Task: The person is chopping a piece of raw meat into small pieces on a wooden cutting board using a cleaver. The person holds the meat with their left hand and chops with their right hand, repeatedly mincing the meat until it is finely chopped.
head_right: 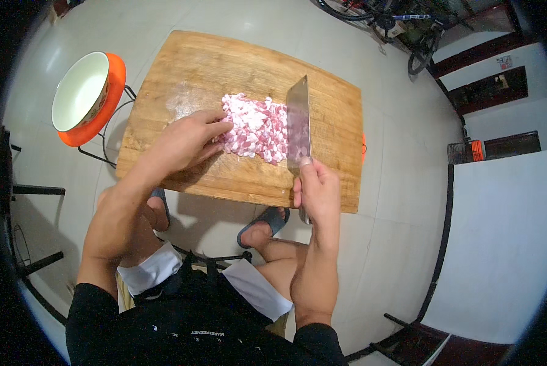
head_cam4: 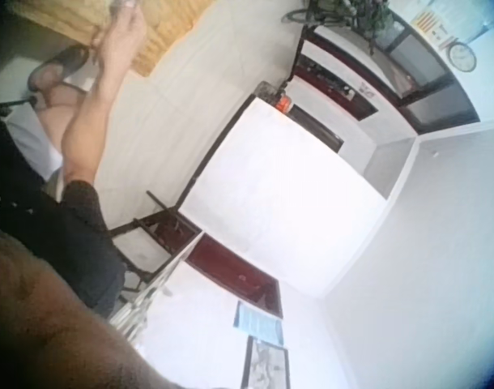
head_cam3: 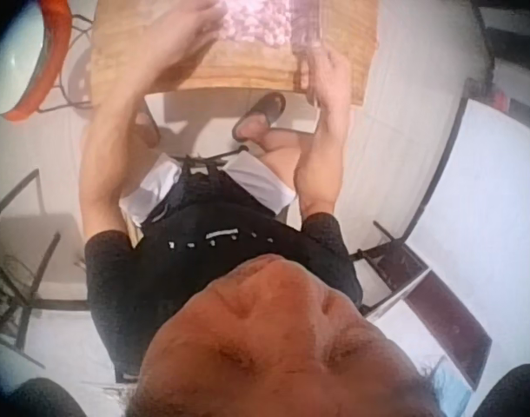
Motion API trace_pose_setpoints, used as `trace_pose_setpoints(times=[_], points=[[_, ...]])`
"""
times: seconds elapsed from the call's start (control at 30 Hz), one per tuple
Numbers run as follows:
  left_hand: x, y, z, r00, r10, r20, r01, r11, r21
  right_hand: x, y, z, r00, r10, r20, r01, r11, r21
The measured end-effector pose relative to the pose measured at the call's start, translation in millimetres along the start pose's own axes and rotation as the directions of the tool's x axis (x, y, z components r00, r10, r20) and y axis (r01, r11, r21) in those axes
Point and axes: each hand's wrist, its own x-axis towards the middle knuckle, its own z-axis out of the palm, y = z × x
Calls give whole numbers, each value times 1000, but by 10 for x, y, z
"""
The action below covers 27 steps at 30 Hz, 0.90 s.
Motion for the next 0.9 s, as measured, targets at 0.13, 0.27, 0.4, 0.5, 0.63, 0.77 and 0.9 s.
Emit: trace_pose_setpoints(times=[0.13, 0.27, 0.4, 0.5, 0.63, 0.77, 0.9], points=[[-11, -4, -43, 1000, -8, 8, 9, 1000, -28, -60, -58, 9, 999, -38, -38, 42, 994, 98], [25, 21, -46, 998, -29, 58, 29, 1000, 2, -90, -80, -46, 996, -38, -75, 48, 990, 132], [2, 4, -29, 1000, -13, 1, 13, 999, -32, 29, -34, 8, 999, -29, -45, 33, 995, 91], [-15, 13, -32, 1000, -1, -29, 0, 999, -41, -67, -67, -59, 995, -64, -76, 75, 986, 148], [25, 3, -10, 995, 29, -92, -36, 996, -83, 53, 31, -49, 998, -39, -46, 43, 995, 95], [23, 15, -9, 989, -2, -149, -16, 993, -117, -36, -100, 15, 996, -6, -87, 19, 987, 157], [35, 28, -22, 989, -15, -144, 4, 997, -73, -12, -22, -77, 997, -32, -73, 47, 977, 210]])
